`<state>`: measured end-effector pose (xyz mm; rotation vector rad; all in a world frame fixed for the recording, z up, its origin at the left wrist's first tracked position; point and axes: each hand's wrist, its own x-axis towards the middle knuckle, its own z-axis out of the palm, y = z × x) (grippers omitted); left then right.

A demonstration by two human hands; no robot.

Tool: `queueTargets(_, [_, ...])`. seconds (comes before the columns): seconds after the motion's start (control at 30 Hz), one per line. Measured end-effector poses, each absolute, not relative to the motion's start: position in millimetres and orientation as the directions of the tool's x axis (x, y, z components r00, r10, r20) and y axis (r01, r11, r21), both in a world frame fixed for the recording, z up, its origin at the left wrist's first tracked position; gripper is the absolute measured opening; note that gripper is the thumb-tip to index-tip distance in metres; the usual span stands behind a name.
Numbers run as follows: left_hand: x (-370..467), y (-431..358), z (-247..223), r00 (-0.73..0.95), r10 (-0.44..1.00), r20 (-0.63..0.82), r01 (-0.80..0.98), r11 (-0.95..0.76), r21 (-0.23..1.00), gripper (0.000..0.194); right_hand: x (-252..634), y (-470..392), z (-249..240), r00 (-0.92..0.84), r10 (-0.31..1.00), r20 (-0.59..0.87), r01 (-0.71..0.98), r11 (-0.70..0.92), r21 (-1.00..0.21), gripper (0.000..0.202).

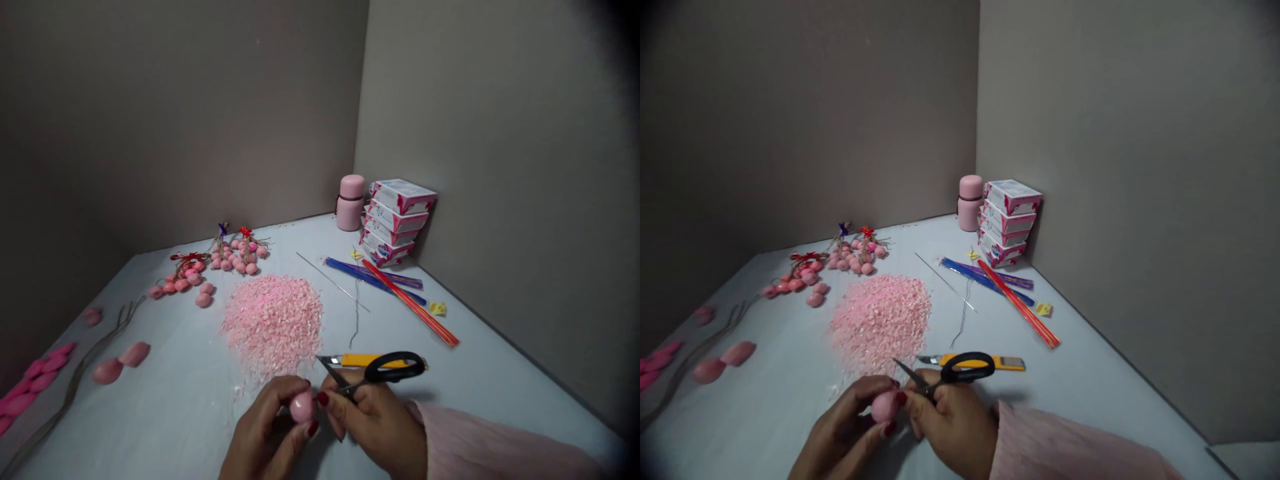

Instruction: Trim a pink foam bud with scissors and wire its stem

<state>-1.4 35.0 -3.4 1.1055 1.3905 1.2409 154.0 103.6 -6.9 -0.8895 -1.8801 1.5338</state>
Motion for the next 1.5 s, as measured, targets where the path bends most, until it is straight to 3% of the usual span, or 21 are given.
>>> queueTargets(0.07, [-3,34,-2,-0.128,0.985,-0.118,0.045,0.125,0.991,0.021,155,104,-7,-0.637,0.771,0.01,0.15,0.136,-0.979,0.044])
queueTargets(0.43, [-5,39,-2,0.051,0.946,-0.319,-0.241,0.322,0.916,0.03,152,103,1,-0.691,0.721,0.055,0.122,0.191,-0.974,0.038])
queueTargets(0.57, [-5,41,-3,0.091,0.91,-0.405,-0.243,0.414,0.877,0.033,154,102,1,-0.702,0.705,0.102,0.131,0.269,-0.954,0.036])
queueTargets(0.67, [-3,40,-4,0.078,0.889,-0.451,-0.204,0.457,0.866,0.041,154,101,-2,-0.69,0.72,0.069,0.126,0.213,-0.969,0.035])
queueTargets(0.73, [-2,38,-4,0.021,0.926,-0.377,-0.164,0.375,0.912,0.046,153,101,-4,-0.674,0.738,0.036,0.112,0.15,-0.982,0.036])
queueTargets(0.8, [0,37,-3,-0.094,0.973,-0.21,-0.077,0.203,0.976,0.046,153,102,-6,-0.639,0.769,-0.003,0.115,0.092,-0.989,0.038])
queueTargets(0.9, [0,35,0,-0.206,0.976,-0.068,0.083,0.087,0.993,0.034,152,103,-8,-0.616,0.787,-0.04,0.125,0.047,-0.991,0.043])
queueTargets(1.0, [-1,35,2,-0.188,0.975,-0.118,0.065,0.133,0.989,0.022,152,105,-10,-0.636,0.771,-0.018,0.122,0.078,-0.989,0.047])
queueTargets(1.3, [-3,38,-5,0.016,0.972,-0.233,-0.215,0.231,0.949,0.028,153,99,-8,-0.684,0.728,-0.044,0.117,0.05,-0.992,0.038])
queueTargets(1.43, [-3,40,-3,0.048,0.938,-0.344,-0.166,0.347,0.923,0.037,154,98,-7,-0.69,0.723,-0.037,0.098,0.043,-0.994,0.038])
queueTargets(1.5, [-1,39,-5,-0.008,0.958,-0.286,-0.119,0.283,0.952,0.039,153,99,-8,-0.676,0.737,-0.031,0.092,0.042,-0.995,0.04])
